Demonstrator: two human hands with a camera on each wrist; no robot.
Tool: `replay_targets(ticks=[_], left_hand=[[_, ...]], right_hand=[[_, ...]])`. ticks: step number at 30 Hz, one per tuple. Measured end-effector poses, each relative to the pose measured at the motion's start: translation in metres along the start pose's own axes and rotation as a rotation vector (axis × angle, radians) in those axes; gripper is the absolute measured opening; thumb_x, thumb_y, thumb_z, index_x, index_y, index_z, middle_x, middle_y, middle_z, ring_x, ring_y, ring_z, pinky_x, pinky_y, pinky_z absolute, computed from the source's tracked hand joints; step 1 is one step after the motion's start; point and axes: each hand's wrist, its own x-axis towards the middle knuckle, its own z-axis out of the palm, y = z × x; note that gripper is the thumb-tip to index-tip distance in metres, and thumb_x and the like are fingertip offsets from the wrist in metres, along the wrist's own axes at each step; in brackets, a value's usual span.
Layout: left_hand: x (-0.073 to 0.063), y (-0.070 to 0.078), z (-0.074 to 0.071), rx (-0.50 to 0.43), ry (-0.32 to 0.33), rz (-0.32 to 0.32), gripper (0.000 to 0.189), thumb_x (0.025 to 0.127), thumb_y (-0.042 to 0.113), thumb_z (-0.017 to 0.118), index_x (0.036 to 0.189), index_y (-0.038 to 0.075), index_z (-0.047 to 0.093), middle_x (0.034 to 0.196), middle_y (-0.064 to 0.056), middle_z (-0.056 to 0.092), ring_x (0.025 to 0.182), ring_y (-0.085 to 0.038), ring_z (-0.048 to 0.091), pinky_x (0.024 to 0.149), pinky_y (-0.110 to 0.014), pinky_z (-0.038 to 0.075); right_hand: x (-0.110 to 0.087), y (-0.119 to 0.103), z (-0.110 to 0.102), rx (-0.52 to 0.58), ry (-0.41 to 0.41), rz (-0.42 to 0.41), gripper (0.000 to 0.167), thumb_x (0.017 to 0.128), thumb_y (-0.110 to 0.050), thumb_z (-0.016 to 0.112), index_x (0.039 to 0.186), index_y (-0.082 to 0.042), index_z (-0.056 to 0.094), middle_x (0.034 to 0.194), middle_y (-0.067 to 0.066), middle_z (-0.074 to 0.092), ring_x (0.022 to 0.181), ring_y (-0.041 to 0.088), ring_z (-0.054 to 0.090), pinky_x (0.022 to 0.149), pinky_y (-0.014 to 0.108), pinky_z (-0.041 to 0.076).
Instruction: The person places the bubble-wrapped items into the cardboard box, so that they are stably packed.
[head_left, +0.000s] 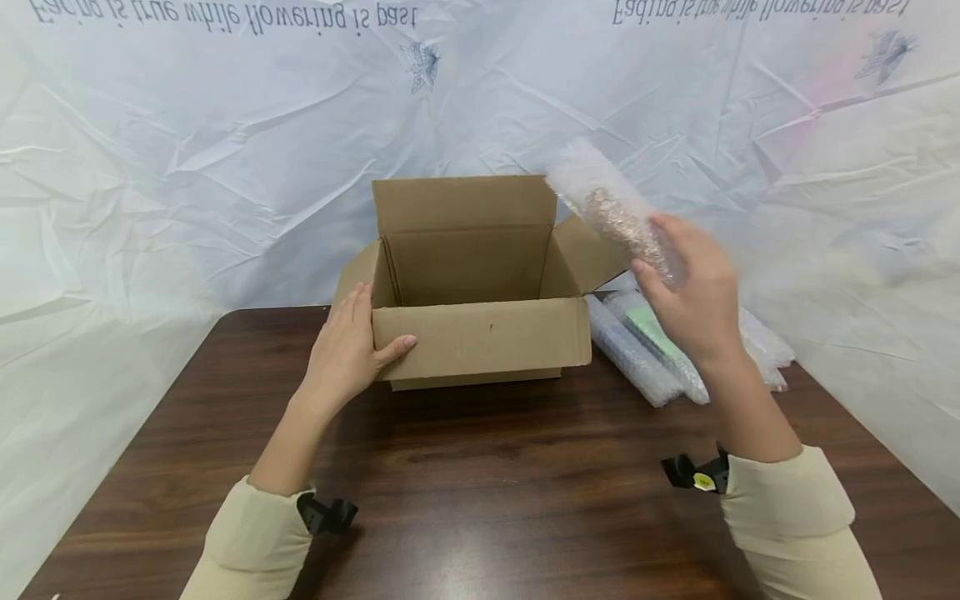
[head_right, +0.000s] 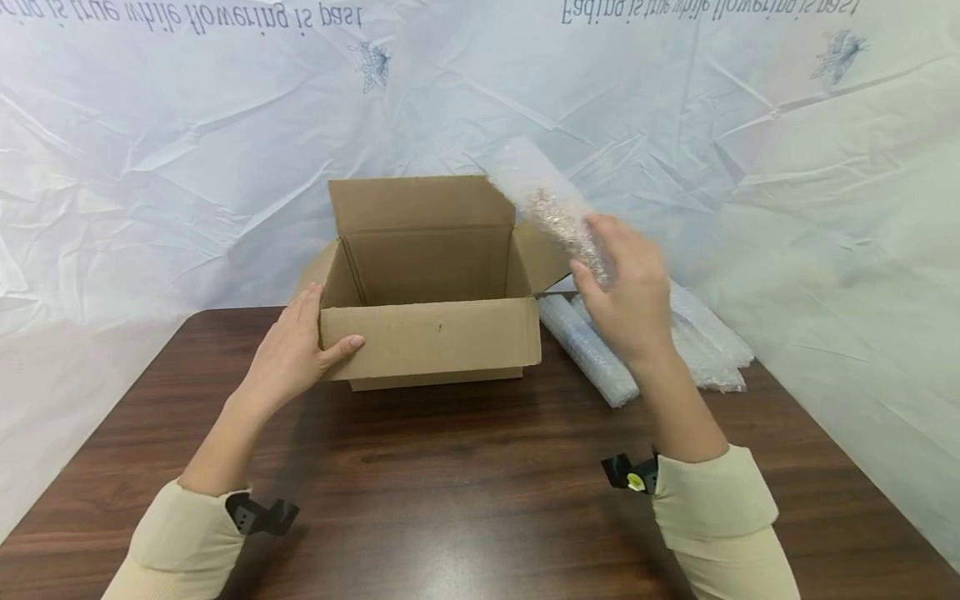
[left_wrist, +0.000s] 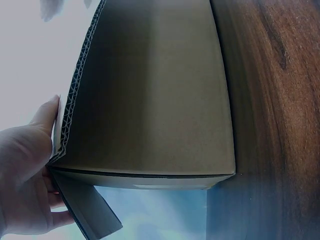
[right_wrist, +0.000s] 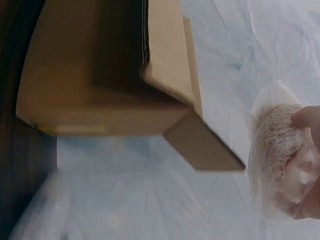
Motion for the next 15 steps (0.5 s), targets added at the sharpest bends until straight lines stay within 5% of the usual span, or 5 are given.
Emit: replay_targets(ticks=[9,15], left_hand=[[-0.002,0.000,0.000,0.006,-0.011,-0.018,0.094,0.084,0.050,0.061,0.144,-0.007,0.015,0.147,-0.026,0.020,0.135,-0.039,0.018,0.108,-0.052,0.016],[-0.002,0.000,0.000,0.006,-0.008,-0.017,0.094,0.085,0.050,0.060,0.144,-0.007,0.014,0.147,-0.026,0.019,0.135,-0.039,0.018,0.108,-0.052,0.016]], right_hand=[[0.006,-0.019,0.027,0.042,-0.061,-0.124,0.049,0.076,0.000,0.071,0.123,-0.001,0.057,0.123,0.016,0.057,0.115,0.032,0.050,0.100,0.040,0.034],[0.009,-0.026,0.042,0.045,-0.217,-0.235,0.051,0.078,-0.005,0.071,0.126,-0.003,0.055,0.126,0.015,0.055,0.116,0.032,0.049,0.101,0.043,0.033]])
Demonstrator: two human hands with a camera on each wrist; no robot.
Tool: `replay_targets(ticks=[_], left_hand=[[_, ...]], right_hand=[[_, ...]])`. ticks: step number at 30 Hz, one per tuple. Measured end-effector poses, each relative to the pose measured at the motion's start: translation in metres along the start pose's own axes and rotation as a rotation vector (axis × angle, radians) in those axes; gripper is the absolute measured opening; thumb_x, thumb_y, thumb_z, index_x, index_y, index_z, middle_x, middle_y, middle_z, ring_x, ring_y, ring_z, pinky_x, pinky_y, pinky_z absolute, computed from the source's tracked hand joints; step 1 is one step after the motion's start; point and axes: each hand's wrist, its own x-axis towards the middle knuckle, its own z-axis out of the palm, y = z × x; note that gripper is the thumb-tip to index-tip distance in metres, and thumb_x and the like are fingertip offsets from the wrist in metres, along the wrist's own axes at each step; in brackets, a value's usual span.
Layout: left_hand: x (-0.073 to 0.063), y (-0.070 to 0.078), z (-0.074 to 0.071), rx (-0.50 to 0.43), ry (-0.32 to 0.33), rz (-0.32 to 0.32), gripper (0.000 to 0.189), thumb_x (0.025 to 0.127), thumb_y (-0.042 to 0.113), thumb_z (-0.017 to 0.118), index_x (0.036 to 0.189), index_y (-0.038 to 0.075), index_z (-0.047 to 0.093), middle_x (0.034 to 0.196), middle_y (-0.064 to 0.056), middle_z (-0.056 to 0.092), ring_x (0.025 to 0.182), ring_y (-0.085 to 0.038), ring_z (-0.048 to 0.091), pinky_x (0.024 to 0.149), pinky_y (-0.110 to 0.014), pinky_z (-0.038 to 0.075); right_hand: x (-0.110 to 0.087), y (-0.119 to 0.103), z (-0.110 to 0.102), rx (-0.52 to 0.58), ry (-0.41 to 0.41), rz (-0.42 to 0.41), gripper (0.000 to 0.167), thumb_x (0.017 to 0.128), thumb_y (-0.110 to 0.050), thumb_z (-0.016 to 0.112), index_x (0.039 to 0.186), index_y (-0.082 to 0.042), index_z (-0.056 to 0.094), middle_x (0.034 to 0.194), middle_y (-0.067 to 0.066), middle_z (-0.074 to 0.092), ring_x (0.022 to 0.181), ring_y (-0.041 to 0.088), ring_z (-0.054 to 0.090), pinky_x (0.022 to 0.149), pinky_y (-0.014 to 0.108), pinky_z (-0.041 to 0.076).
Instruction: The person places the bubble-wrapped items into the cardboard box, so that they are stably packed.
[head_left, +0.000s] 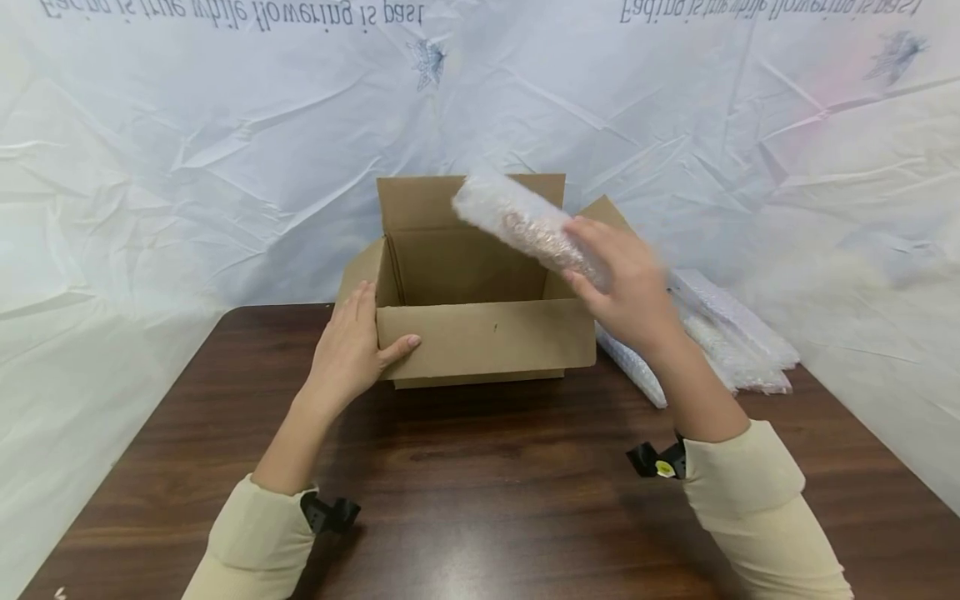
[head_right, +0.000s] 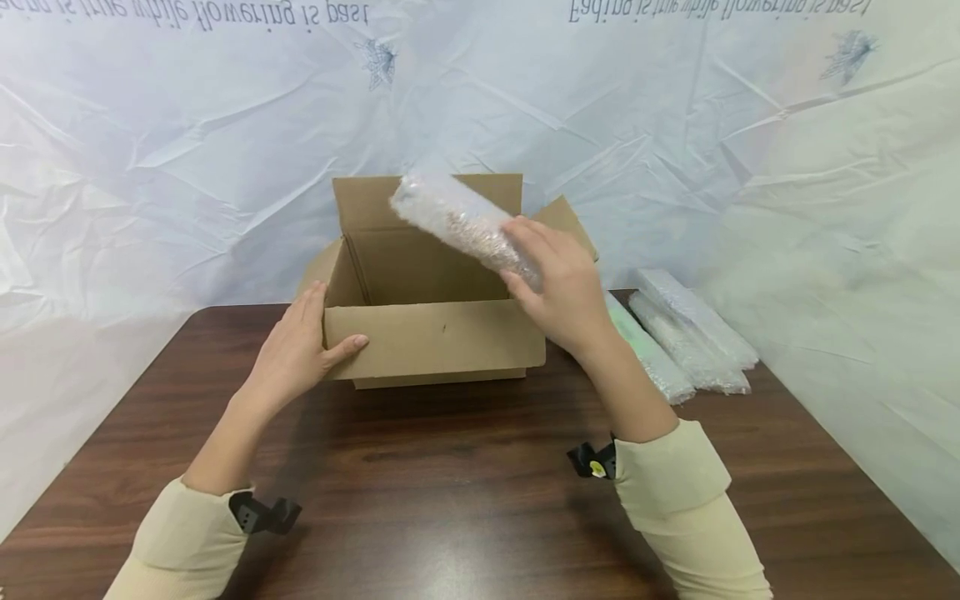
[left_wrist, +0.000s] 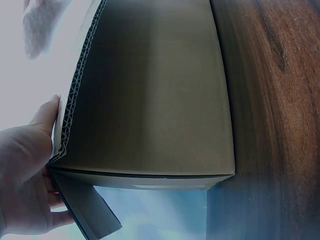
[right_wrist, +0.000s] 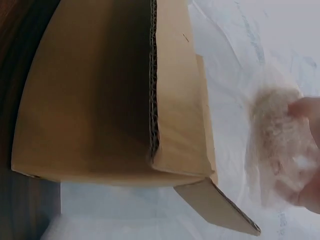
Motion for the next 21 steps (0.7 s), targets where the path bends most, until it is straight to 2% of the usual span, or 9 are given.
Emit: replay_targets(ticks=[3,6,16,18,21], left_hand=[[0.000,0.000,0.001,0.006,-0.002,0.002,0.095,0.085,0.051,0.059,0.144,-0.007,0.014,0.147,-0.025,0.019,0.135,-0.038,0.018,0.108,-0.052,0.016],[0.000,0.001,0.001,0.009,-0.004,0.003,0.094,0.085,0.051,0.059,0.144,-0.007,0.014,0.147,-0.025,0.019,0.135,-0.039,0.018,0.108,-0.052,0.016],[0.002,0.002,0.001,0.013,-0.006,-0.018,0.095,0.084,0.052,0.060,0.144,-0.006,0.014,0.147,-0.026,0.019,0.134,-0.040,0.019,0.106,-0.054,0.018],[0.002,0.002,0.001,0.014,-0.006,-0.018,0.095,0.084,0.051,0.060,0.144,-0.007,0.014,0.147,-0.026,0.019,0.134,-0.040,0.019,0.107,-0.053,0.018],[0.001,0.002,0.000,0.017,-0.005,-0.016,0.095,0.084,0.051,0.060,0.144,-0.007,0.015,0.147,-0.026,0.019,0.134,-0.040,0.019,0.107,-0.053,0.018]], right_hand=[[0.002,-0.002,0.006,0.022,-0.110,-0.037,0.051,0.080,-0.008,0.071,0.128,-0.005,0.054,0.130,0.013,0.053,0.117,0.032,0.047,0.099,0.046,0.033],[0.004,-0.004,0.012,0.033,-0.179,-0.074,0.049,0.081,-0.010,0.070,0.128,-0.008,0.054,0.131,0.011,0.052,0.118,0.031,0.047,0.097,0.048,0.034],[0.007,-0.002,0.032,0.018,-0.234,-0.259,0.048,0.077,-0.008,0.074,0.122,-0.007,0.059,0.124,0.010,0.058,0.112,0.027,0.053,0.080,0.050,0.043],[0.007,-0.003,0.034,0.006,-0.267,-0.274,0.047,0.077,-0.008,0.074,0.122,-0.008,0.060,0.124,0.010,0.057,0.113,0.028,0.052,0.081,0.049,0.043],[0.006,-0.005,0.035,-0.023,-0.330,-0.246,0.048,0.079,-0.010,0.073,0.124,-0.011,0.058,0.128,0.007,0.055,0.117,0.029,0.048,0.087,0.050,0.040]])
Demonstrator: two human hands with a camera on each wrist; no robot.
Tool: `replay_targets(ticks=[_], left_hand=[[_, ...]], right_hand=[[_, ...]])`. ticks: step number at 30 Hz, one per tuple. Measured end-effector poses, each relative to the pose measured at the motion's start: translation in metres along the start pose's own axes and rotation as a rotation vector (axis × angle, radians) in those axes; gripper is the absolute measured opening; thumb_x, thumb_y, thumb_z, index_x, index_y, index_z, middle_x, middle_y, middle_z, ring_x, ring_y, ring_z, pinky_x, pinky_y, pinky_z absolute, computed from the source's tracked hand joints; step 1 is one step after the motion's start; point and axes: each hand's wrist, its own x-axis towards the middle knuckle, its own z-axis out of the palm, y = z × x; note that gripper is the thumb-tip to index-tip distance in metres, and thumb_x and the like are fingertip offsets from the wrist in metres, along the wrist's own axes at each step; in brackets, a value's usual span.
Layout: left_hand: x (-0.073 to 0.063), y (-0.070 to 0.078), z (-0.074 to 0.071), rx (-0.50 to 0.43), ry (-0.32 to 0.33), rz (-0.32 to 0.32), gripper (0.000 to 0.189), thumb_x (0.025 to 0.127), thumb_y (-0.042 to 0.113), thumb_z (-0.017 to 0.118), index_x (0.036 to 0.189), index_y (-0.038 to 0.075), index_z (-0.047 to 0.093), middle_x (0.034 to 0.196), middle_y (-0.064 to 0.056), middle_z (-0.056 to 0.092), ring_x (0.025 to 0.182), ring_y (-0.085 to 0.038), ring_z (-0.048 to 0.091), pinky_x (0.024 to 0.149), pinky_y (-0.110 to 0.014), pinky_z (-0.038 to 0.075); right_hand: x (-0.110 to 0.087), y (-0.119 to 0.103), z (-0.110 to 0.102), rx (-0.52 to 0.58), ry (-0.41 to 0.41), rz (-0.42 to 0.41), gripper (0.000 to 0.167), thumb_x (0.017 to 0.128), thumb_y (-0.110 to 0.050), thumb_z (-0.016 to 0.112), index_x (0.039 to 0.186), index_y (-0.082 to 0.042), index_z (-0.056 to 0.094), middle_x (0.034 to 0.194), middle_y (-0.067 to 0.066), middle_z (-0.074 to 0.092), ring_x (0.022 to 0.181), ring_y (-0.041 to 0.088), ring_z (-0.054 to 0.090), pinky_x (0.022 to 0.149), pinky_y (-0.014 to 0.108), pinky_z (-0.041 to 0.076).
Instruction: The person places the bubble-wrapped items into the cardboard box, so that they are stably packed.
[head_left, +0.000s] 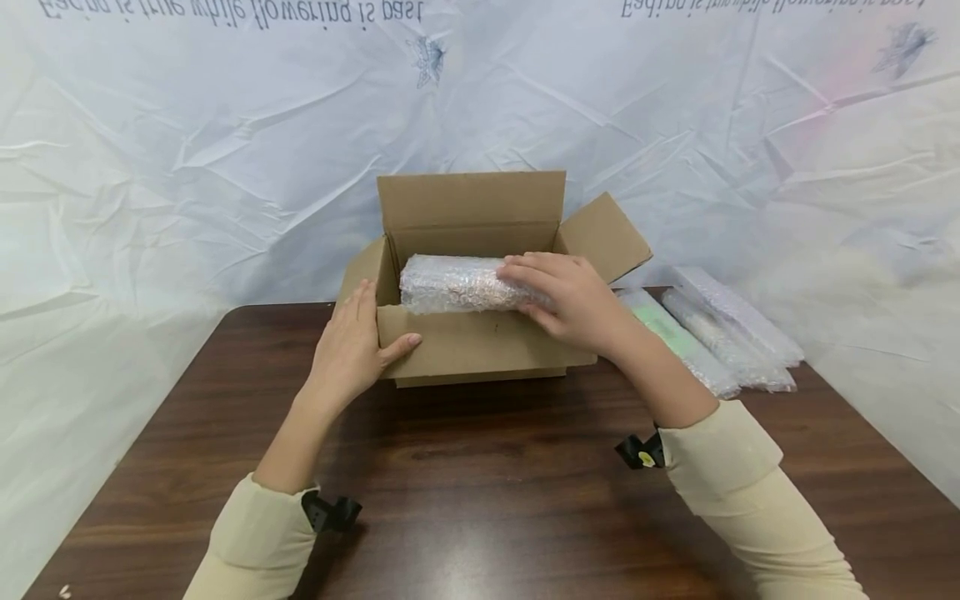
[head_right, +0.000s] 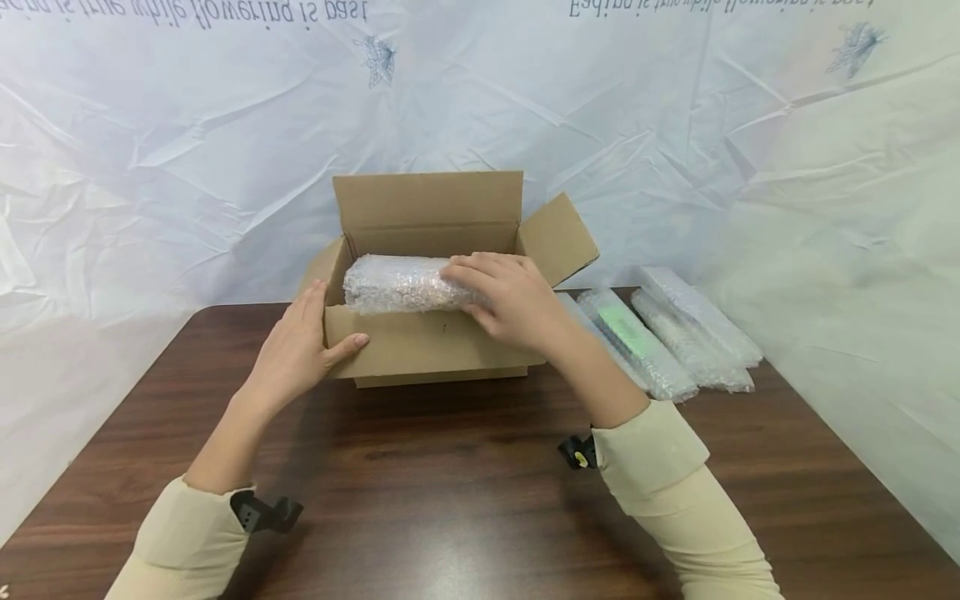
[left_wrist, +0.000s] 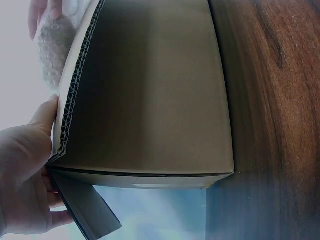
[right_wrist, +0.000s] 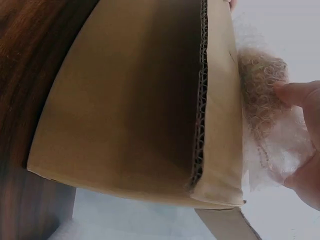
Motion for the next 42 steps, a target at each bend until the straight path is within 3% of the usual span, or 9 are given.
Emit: replay_targets(ticks=[4,10,23,33,37,42], left_hand=[[0.000,0.000,-0.001,0.003,0.000,0.001,0.095,0.084,0.051,0.060,0.144,-0.007,0.015,0.147,-0.027,0.020,0.134,-0.041,0.020,0.106,-0.054,0.019],[0.000,0.000,-0.001,-0.003,-0.006,-0.003,0.095,0.085,0.052,0.059,0.144,-0.007,0.014,0.147,-0.026,0.019,0.134,-0.041,0.020,0.106,-0.055,0.019],[0.000,0.001,-0.001,-0.005,-0.018,-0.012,0.095,0.085,0.052,0.059,0.145,-0.006,0.013,0.147,-0.026,0.018,0.134,-0.040,0.018,0.106,-0.055,0.018],[0.000,0.001,0.001,-0.007,-0.004,-0.003,0.095,0.084,0.051,0.060,0.144,-0.006,0.014,0.147,-0.026,0.019,0.134,-0.040,0.019,0.106,-0.055,0.019],[0.001,0.001,0.001,-0.011,0.001,-0.002,0.095,0.084,0.050,0.061,0.144,-0.006,0.014,0.147,-0.026,0.019,0.134,-0.040,0.020,0.106,-0.055,0.019],[0.000,0.001,0.000,-0.015,-0.003,-0.003,0.095,0.084,0.050,0.061,0.144,-0.006,0.014,0.147,-0.026,0.019,0.134,-0.041,0.019,0.106,-0.055,0.018]], right_hand=[[0.002,-0.003,-0.004,-0.037,-0.056,0.052,0.048,0.080,-0.013,0.073,0.126,-0.015,0.058,0.132,0.005,0.052,0.120,0.029,0.046,0.090,0.052,0.037],[0.006,-0.003,-0.003,-0.082,-0.046,0.078,0.047,0.079,-0.010,0.073,0.124,-0.014,0.060,0.128,0.006,0.055,0.115,0.030,0.049,0.084,0.052,0.041],[0.008,0.004,0.012,0.005,-0.015,0.121,0.046,0.082,-0.006,0.070,0.126,-0.010,0.058,0.129,0.010,0.054,0.118,0.030,0.048,0.094,0.049,0.038],[0.003,0.007,0.015,0.019,-0.072,0.205,0.043,0.085,-0.007,0.066,0.127,-0.011,0.057,0.131,0.009,0.052,0.122,0.029,0.045,0.100,0.049,0.033],[-0.002,0.009,0.012,0.027,-0.033,0.214,0.044,0.084,-0.005,0.067,0.126,-0.009,0.058,0.129,0.010,0.054,0.120,0.029,0.046,0.100,0.047,0.034],[-0.014,0.013,0.002,0.042,0.074,0.212,0.044,0.081,-0.001,0.069,0.123,-0.004,0.059,0.126,0.013,0.056,0.117,0.030,0.049,0.101,0.045,0.034]])
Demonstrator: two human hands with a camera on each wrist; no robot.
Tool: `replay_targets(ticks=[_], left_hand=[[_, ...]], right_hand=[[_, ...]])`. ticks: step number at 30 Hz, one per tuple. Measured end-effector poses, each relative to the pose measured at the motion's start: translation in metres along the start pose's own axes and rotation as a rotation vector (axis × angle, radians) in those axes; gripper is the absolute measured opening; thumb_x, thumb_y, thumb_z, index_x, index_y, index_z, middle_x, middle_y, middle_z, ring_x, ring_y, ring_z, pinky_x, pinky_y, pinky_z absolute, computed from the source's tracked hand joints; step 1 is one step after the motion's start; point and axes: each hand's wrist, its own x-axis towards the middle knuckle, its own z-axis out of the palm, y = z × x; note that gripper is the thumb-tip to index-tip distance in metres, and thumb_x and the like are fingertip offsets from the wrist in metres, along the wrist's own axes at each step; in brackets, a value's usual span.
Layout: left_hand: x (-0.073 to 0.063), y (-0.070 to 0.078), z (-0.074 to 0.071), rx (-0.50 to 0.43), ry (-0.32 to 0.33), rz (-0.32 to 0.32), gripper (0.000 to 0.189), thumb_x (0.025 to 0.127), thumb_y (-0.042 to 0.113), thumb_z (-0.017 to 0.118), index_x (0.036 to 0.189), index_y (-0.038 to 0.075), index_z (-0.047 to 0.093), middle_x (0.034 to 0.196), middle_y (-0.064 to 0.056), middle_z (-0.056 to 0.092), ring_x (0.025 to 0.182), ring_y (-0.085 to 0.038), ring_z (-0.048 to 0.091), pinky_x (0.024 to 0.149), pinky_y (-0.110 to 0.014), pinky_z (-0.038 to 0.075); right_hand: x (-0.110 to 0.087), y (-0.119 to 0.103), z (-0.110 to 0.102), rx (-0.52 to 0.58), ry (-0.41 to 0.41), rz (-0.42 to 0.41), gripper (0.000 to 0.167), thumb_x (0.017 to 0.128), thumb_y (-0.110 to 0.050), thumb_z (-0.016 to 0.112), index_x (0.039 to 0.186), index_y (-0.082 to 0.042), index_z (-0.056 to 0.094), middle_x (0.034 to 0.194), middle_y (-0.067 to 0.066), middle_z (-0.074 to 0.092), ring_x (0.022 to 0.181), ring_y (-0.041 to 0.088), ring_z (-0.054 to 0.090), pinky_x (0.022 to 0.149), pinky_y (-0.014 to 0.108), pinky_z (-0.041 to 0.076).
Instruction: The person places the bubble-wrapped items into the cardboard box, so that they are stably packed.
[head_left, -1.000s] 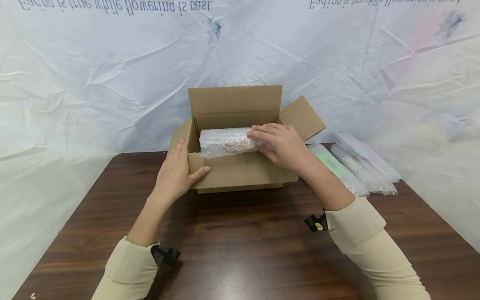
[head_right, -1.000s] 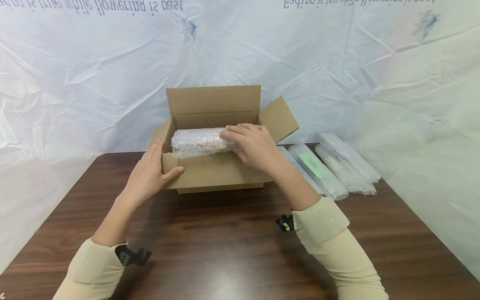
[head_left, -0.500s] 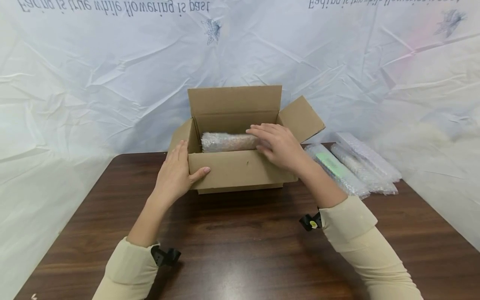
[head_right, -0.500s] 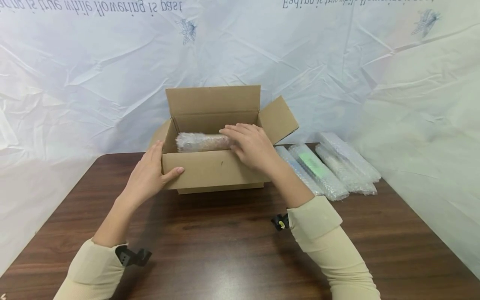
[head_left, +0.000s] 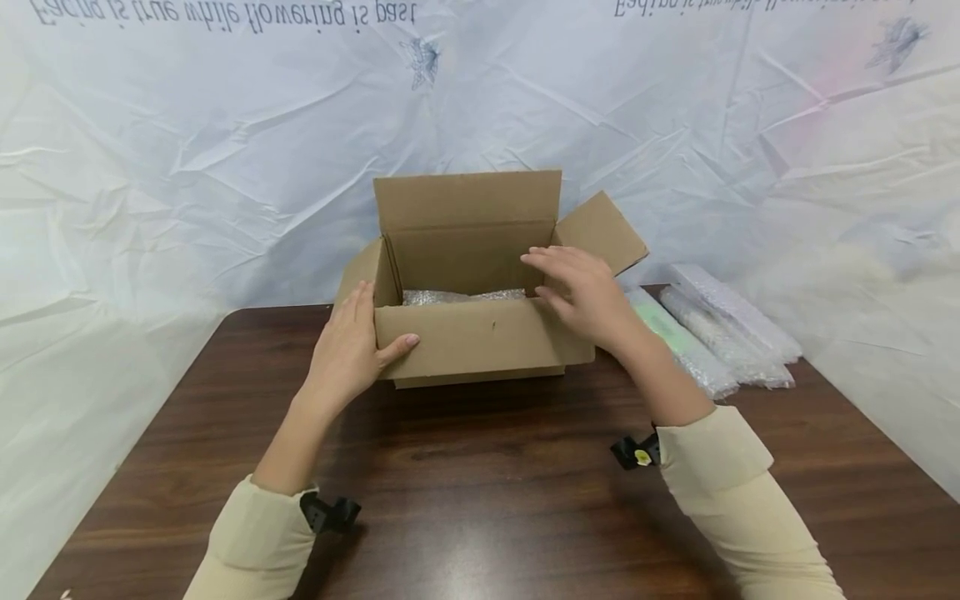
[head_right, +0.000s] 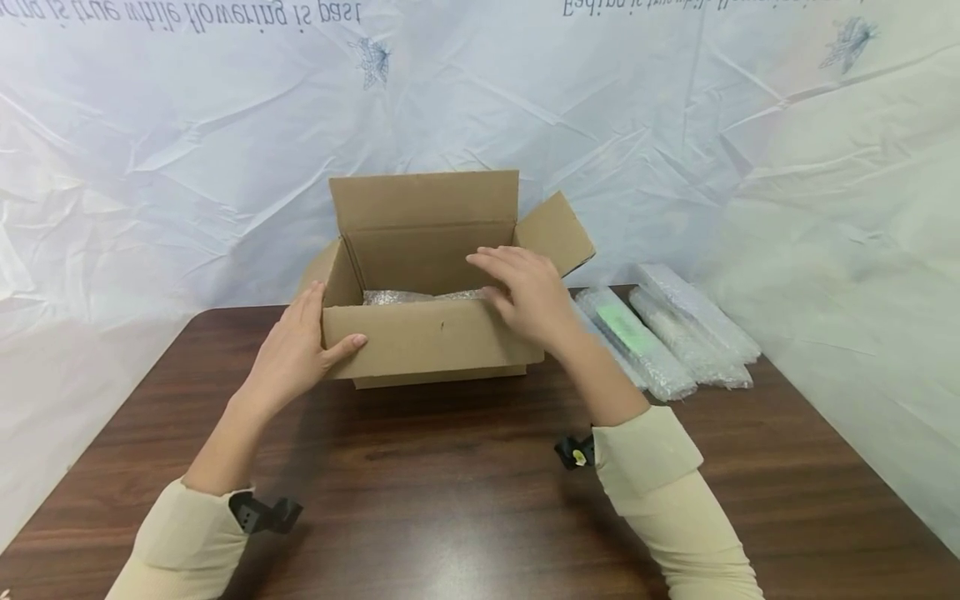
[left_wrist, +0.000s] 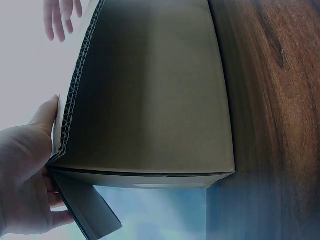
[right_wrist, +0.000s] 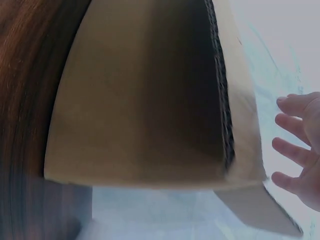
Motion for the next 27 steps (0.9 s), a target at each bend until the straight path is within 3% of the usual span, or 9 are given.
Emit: replay_targets(ticks=[6,10,13,17,23,27], left_hand=[[0.001,0.000,0.001,-0.004,0.007,0.008,0.094,0.085,0.050,0.061,0.144,-0.006,0.014,0.147,-0.027,0.019,0.134,-0.040,0.020,0.106,-0.054,0.018],[0.000,0.000,0.002,-0.001,0.006,0.012,0.095,0.085,0.050,0.060,0.144,-0.007,0.014,0.147,-0.026,0.019,0.134,-0.040,0.019,0.107,-0.053,0.018],[-0.001,-0.001,0.002,0.000,0.004,0.011,0.095,0.084,0.051,0.060,0.144,-0.007,0.014,0.147,-0.026,0.018,0.135,-0.039,0.019,0.107,-0.052,0.017],[-0.001,-0.002,0.002,-0.001,0.011,0.013,0.095,0.084,0.051,0.061,0.144,-0.007,0.014,0.147,-0.027,0.019,0.134,-0.040,0.019,0.107,-0.053,0.018],[0.000,-0.002,0.002,-0.009,0.019,0.015,0.095,0.084,0.050,0.062,0.144,-0.008,0.015,0.146,-0.027,0.020,0.134,-0.040,0.020,0.106,-0.053,0.019],[0.001,-0.002,0.002,-0.006,0.024,0.017,0.095,0.084,0.049,0.062,0.143,-0.008,0.016,0.146,-0.027,0.021,0.134,-0.040,0.021,0.106,-0.054,0.019]], right_hand=[[-0.025,0.019,-0.024,0.014,0.232,0.067,0.042,0.080,0.002,0.068,0.121,-0.001,0.059,0.123,0.016,0.057,0.114,0.033,0.050,0.101,0.041,0.034],[-0.045,0.040,-0.039,0.010,0.429,0.190,0.037,0.080,0.003,0.066,0.117,0.000,0.061,0.120,0.015,0.059,0.112,0.033,0.052,0.100,0.038,0.037],[-0.060,0.056,-0.046,0.012,0.491,0.304,0.036,0.081,0.003,0.065,0.116,-0.001,0.062,0.119,0.015,0.060,0.114,0.033,0.052,0.100,0.037,0.037],[-0.078,0.076,-0.046,0.024,0.391,0.461,0.039,0.084,-0.002,0.064,0.123,0.001,0.058,0.122,0.020,0.056,0.113,0.040,0.049,0.098,0.047,0.035],[-0.102,0.100,-0.038,0.032,0.031,0.738,0.054,0.093,-0.020,0.055,0.139,0.002,0.036,0.133,0.031,0.040,0.116,0.051,0.039,0.090,0.063,0.032],[-0.119,0.117,-0.030,0.016,-0.155,0.838,0.064,0.095,-0.030,0.051,0.143,0.003,0.025,0.136,0.035,0.032,0.120,0.054,0.031,0.092,0.065,0.028]])
